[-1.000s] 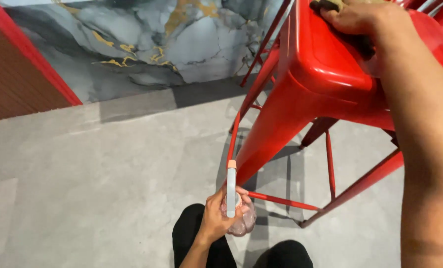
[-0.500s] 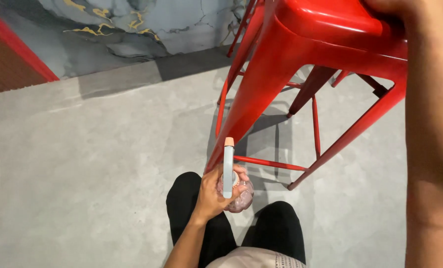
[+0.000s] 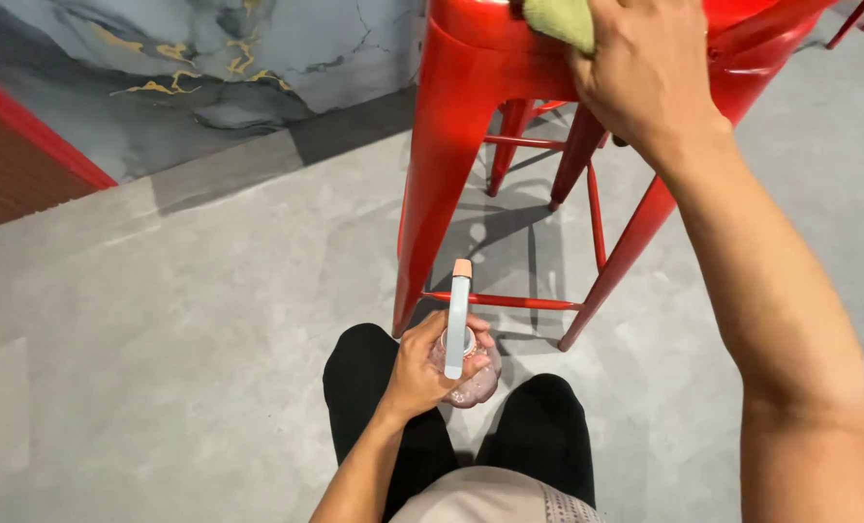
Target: The person cleans a red metal stool by spraying cleaner and wiping the legs, frame, and seat with a cloth. The person holds a spray bottle in one hand and a cloth in the other, systematically cleaning each part of the stool.
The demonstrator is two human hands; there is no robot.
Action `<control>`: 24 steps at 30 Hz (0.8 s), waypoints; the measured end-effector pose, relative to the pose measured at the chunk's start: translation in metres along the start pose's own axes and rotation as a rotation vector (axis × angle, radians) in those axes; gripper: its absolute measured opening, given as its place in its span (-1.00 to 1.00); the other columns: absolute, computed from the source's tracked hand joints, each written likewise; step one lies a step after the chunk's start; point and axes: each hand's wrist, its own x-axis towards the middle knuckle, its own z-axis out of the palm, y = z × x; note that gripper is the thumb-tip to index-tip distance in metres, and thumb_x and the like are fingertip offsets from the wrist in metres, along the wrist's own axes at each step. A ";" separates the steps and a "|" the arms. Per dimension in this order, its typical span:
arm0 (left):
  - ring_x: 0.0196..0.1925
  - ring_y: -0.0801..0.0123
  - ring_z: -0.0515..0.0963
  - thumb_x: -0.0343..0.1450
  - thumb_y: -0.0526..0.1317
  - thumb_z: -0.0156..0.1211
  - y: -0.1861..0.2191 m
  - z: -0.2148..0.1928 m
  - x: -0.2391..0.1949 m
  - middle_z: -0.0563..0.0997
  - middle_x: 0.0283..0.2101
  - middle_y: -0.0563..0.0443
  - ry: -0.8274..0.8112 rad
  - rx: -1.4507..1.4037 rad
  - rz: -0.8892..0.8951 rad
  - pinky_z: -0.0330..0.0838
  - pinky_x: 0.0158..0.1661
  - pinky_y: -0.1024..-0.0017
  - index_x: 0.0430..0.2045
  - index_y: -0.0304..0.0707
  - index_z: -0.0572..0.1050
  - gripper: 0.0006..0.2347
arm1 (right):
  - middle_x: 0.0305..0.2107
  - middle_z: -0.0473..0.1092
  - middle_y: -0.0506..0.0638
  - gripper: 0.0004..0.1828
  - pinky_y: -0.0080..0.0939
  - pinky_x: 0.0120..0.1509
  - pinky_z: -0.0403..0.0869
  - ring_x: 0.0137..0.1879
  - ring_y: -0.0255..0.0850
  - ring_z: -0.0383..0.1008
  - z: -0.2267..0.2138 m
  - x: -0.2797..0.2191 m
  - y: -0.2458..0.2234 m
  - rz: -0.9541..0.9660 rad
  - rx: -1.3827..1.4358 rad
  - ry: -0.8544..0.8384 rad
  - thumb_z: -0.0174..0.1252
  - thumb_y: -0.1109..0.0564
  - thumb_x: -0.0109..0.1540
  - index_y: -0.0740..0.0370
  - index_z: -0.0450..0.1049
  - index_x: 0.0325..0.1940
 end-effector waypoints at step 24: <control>-0.12 0.34 0.69 0.33 -0.27 0.45 -0.012 0.008 0.007 0.68 -0.22 -0.01 -0.069 -0.062 -0.023 0.58 0.00 0.35 -0.08 -0.33 0.55 -0.69 | 0.09 0.33 0.13 -0.65 0.12 0.41 0.15 0.26 0.05 0.32 -0.060 -0.153 0.095 0.606 -0.281 0.091 0.23 0.28 0.19 0.20 0.49 0.08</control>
